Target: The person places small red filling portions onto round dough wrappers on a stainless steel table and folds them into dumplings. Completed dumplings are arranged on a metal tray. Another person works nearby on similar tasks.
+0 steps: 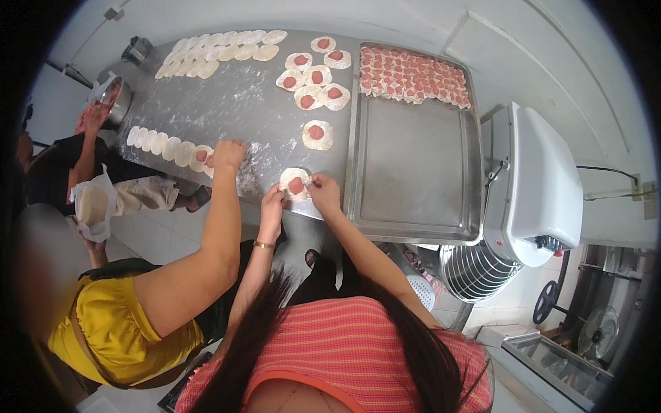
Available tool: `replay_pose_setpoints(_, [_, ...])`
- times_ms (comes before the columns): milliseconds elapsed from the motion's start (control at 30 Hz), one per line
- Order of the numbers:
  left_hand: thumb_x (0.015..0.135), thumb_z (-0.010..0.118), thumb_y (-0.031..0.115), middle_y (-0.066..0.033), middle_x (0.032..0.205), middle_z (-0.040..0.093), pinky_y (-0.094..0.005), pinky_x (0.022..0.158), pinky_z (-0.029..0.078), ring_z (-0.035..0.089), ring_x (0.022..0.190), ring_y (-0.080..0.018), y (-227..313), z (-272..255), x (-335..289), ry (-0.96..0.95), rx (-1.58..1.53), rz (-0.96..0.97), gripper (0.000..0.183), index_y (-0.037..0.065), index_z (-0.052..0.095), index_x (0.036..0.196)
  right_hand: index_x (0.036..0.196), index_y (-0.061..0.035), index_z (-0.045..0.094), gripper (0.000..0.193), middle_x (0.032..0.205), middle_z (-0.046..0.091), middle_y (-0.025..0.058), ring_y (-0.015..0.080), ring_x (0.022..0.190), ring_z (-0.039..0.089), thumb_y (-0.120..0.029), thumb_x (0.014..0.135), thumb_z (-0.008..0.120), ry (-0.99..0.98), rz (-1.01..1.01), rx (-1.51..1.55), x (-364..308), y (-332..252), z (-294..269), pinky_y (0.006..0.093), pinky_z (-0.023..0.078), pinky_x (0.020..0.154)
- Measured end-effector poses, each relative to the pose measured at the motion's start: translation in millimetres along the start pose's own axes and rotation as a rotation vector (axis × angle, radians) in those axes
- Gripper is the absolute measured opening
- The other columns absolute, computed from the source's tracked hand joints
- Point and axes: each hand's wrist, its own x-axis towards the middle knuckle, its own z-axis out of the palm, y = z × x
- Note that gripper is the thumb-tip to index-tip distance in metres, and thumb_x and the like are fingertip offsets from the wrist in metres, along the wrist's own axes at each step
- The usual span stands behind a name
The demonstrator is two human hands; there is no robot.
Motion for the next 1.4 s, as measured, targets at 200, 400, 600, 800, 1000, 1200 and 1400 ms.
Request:
replay_pose_setpoints(200, [0.087,0.044,-0.002,-0.0108,0.103,0.064,-0.0274,0.076,0.048,0.060,0.089,-0.0148,-9,-9,8,0.009,0.390,0.147,0.034,-0.001,0.057,0.118,0.095,0.0028,0.065,0.022,0.079,0.067,0.0093,0.0135,0.071,0.062,0.000,0.073,0.063,0.016,-0.137,-0.200,-2,9,1,0.0295,0.049,0.068])
replay_pose_setpoints(400, [0.082,0.057,-0.004,-0.0034,0.080,0.061,-0.0229,0.061,0.047,0.057,0.066,-0.0094,-14,-2,10,-0.035,0.271,0.123,0.028,0.000,0.058,0.110,0.093,0.0010,0.066,0.022,0.083,0.066,0.0046,0.0130,0.075,0.062,0.003,0.071,0.065,-0.064,-0.056,0.036,-5,13,-2,0.0262,0.048,0.071])
replay_pose_setpoints(600, [0.078,0.064,-0.004,0.0008,0.070,0.056,-0.0194,0.050,0.039,0.051,0.061,-0.0048,-11,0,1,0.046,-0.182,0.101,0.017,0.003,0.055,0.089,0.090,0.0014,0.064,0.018,0.084,0.066,0.0052,0.0127,0.075,0.061,0.004,0.072,0.065,-0.112,0.023,0.361,-20,-17,3,0.0256,0.047,0.071])
replay_pose_setpoints(800, [0.081,0.060,-0.005,-0.0060,0.094,0.058,-0.0292,0.074,0.054,0.060,0.082,-0.0138,13,15,-18,0.054,-0.417,0.043,0.015,0.000,0.055,0.094,0.098,0.0043,0.063,0.026,0.086,0.067,0.0061,0.0127,0.078,0.061,0.002,0.072,0.064,-0.023,-0.085,-0.145,-14,-8,-9,0.0258,0.048,0.071])
replay_pose_setpoints(1000, [0.079,0.063,-0.005,-0.0089,0.106,0.055,-0.0301,0.083,0.052,0.058,0.097,-0.0164,-7,-2,-3,-0.069,-0.137,-0.040,0.020,-0.001,0.056,0.098,0.103,0.0008,0.061,0.035,0.084,0.067,0.0100,0.0126,0.074,0.062,0.003,0.068,0.065,-0.121,-0.228,-0.284,-14,-26,-17,0.0274,0.050,0.070])
replay_pose_setpoints(1200, [0.070,0.070,-0.006,-0.0056,0.095,0.060,-0.0243,0.074,0.049,0.059,0.089,-0.0132,0,6,-4,-0.063,0.562,0.414,0.027,0.003,0.055,0.092,0.104,-0.0005,0.060,0.036,0.090,0.065,0.0163,0.0259,0.078,0.064,0.005,0.068,0.060,-0.148,-0.385,-0.468,-11,-23,-19,0.0332,0.050,0.070])
replay_pose_setpoints(1400, [0.071,0.068,-0.007,-0.0027,0.085,0.059,-0.0235,0.062,0.048,0.058,0.077,-0.0116,-6,16,-2,-0.071,0.150,0.163,0.032,0.005,0.051,0.095,0.099,-0.0027,0.060,0.030,0.093,0.062,0.0178,0.0383,0.086,0.059,0.003,0.070,0.060,-0.276,-0.654,-0.602,6,-30,-15,0.0419,0.047,0.073])
